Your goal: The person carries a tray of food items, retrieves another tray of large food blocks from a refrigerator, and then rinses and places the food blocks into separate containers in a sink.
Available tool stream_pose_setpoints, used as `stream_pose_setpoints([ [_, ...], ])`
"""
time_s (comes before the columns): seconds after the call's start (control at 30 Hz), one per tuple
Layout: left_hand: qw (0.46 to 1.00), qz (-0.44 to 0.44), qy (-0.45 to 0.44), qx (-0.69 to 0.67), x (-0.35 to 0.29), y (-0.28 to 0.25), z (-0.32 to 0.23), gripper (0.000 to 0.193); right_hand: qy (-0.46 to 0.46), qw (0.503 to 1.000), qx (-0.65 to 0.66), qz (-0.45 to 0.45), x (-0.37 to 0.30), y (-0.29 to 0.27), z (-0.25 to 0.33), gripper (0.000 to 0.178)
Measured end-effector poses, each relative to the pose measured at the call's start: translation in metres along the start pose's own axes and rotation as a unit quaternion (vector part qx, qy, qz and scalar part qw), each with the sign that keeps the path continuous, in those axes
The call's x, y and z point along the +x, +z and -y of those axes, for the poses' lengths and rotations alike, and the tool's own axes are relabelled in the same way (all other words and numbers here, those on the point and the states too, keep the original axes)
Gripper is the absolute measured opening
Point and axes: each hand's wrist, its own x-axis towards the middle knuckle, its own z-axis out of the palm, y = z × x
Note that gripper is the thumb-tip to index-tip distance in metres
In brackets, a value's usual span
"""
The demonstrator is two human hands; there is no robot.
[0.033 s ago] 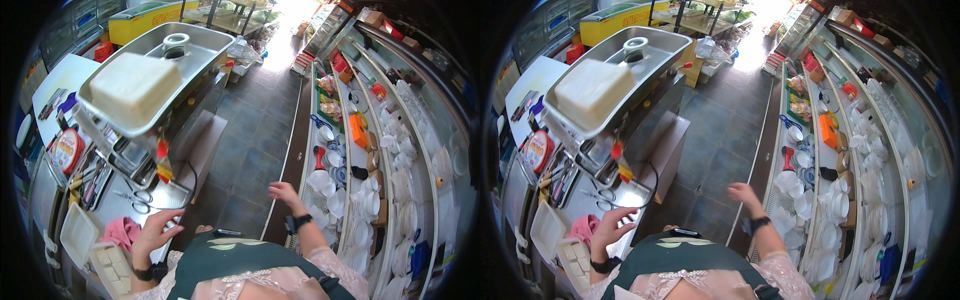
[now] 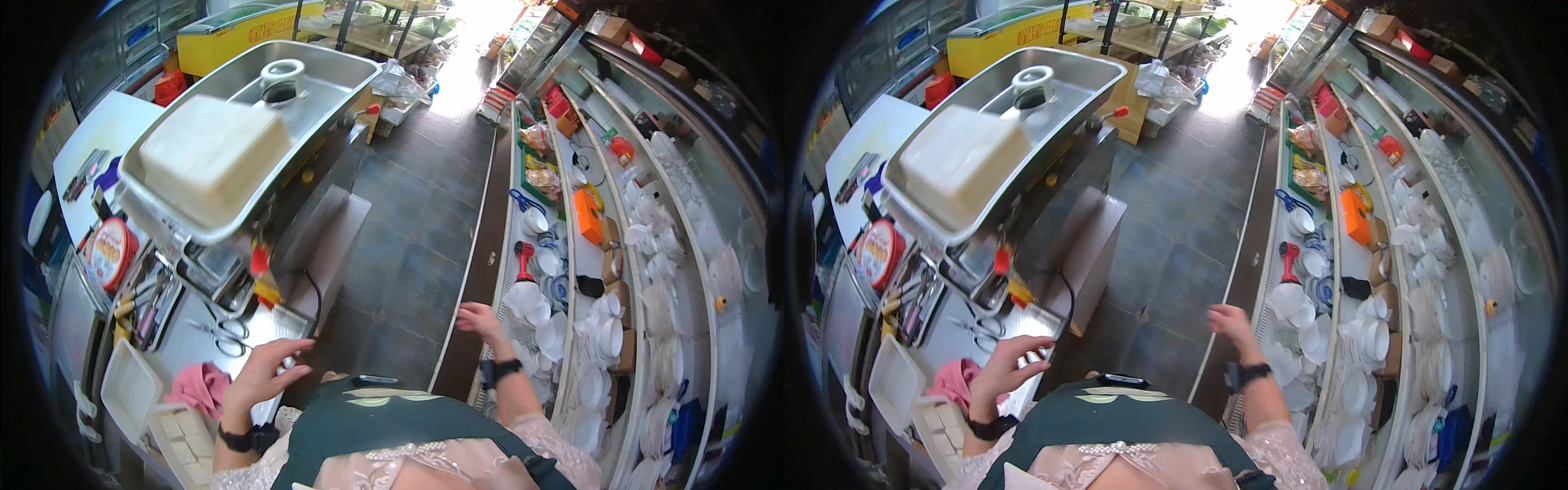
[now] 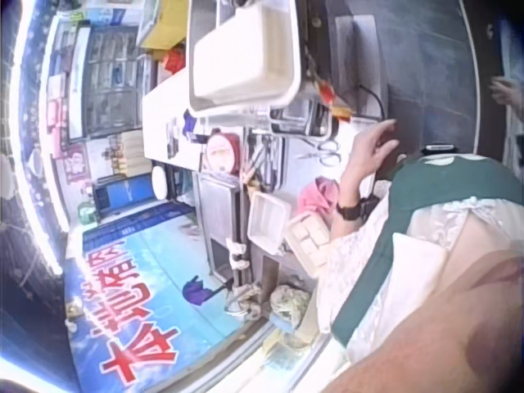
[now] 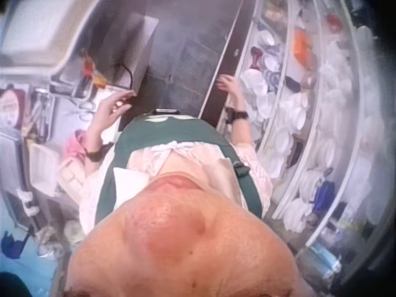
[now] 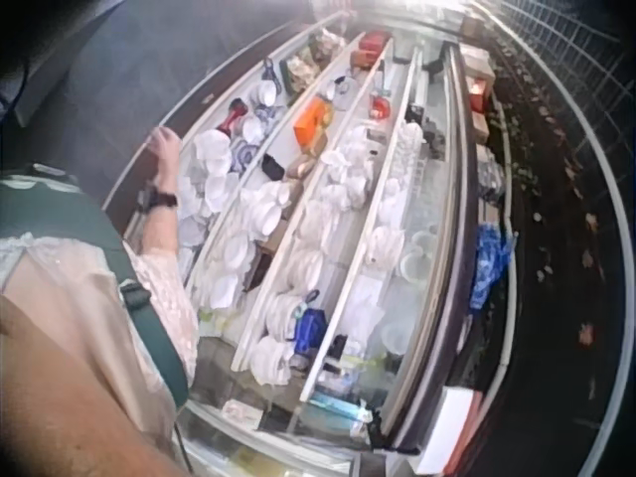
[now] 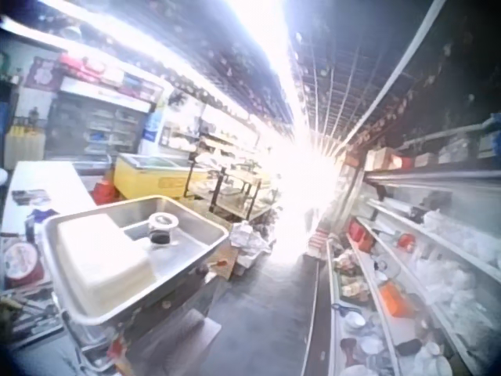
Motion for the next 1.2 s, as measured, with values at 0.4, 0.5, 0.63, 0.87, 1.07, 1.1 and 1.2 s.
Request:
stream_pose_setpoints([
  [0.4,0.995,0.053,-0.062,-0.050,0.355,0.062,0.048,0.036,-0.047,0.976,0.171,-0.124,0.195,-0.208,0.036,0.019],
  [0.5,0.983,0.011,-0.104,-0.154,0.421,0.061,0.040,0.038,-0.084,0.989,0.118,-0.040,0.333,-0.204,0.190,0.025],
  [0.63,0.963,-0.099,-0.167,-0.187,0.475,0.047,0.059,0.038,-0.211,0.961,0.046,0.170,0.489,-0.121,0.356,0.036],
  [0.87,0.928,-0.227,-0.195,-0.222,0.598,-0.006,0.122,0.040,-0.201,0.910,-0.062,0.359,0.657,-0.014,0.478,0.038],
  [1.07,0.888,-0.362,-0.214,-0.188,0.689,-0.086,0.147,0.042,-0.115,0.923,-0.215,0.296,0.811,-0.058,0.508,0.034],
  [1.1,0.880,-0.383,-0.226,-0.165,0.697,-0.101,0.153,0.042,-0.099,0.935,-0.196,0.279,0.834,-0.061,0.518,0.034],
  [1.2,0.865,-0.421,-0.255,-0.101,0.723,-0.149,0.177,0.041,-0.032,0.960,-0.151,0.235,0.905,-0.061,0.542,0.032],
])
